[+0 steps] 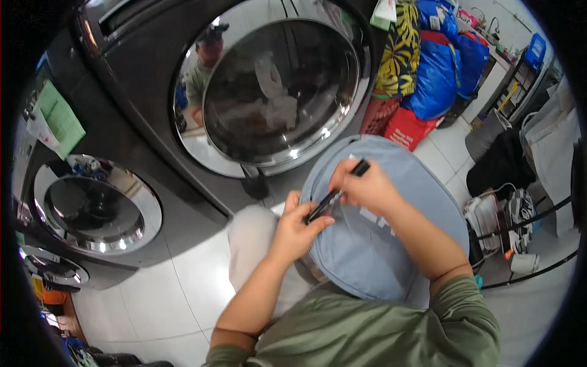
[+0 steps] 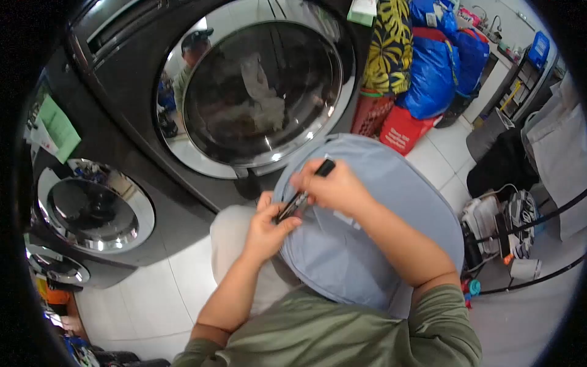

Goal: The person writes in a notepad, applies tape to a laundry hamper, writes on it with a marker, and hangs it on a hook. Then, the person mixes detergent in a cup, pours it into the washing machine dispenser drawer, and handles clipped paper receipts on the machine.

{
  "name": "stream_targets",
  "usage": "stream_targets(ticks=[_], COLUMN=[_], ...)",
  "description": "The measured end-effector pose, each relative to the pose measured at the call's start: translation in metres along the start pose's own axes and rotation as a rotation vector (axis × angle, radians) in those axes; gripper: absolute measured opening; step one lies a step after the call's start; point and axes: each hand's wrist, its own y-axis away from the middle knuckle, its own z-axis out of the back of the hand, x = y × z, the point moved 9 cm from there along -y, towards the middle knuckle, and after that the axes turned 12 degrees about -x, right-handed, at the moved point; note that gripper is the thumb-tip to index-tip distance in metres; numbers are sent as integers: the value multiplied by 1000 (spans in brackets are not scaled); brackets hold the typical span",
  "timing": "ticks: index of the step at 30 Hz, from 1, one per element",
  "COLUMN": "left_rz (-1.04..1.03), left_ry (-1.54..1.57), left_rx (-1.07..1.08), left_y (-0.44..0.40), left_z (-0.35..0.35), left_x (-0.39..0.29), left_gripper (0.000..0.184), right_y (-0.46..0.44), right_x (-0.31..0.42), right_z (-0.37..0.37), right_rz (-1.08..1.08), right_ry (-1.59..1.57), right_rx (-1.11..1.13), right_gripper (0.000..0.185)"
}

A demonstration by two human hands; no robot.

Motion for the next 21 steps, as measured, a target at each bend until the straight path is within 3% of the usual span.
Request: stream_targets(ticks=[2, 7, 10, 13, 15, 17, 18, 21], left_rz=[44, -123, 55, 122, 172, 337, 420, 426], left_ry=[-43, -143, 16, 110, 119, 328, 434, 476], left_rx=[-45, -49, -81, -66, -24, -39, -47, -150], left_y=[-2, -6, -6, -5, -2, 5, 8, 7], left_z=[8, 7, 1, -2, -6, -3, -5, -9], left_x=[13, 10, 21, 26, 26, 61, 74, 44], left_gripper=[25, 19, 16, 21, 28, 31, 33, 32], right_y=[-6, -3, -7, -15, -34, -28, -13, -3], right_x=[5, 6, 7, -4, -34, -29, -16, -6], right_z=[-10, -34, -28, -25, -19, 1, 15, 30], right_rz=[116, 334, 242, 285, 301, 355, 359, 373], right_ry=[-9, 121, 236, -175, -122, -122, -328, -358], right_rx=[96, 351, 270, 264, 116, -90, -224, -221], right_gripper=[18, 19, 22, 25, 30, 36, 52, 66])
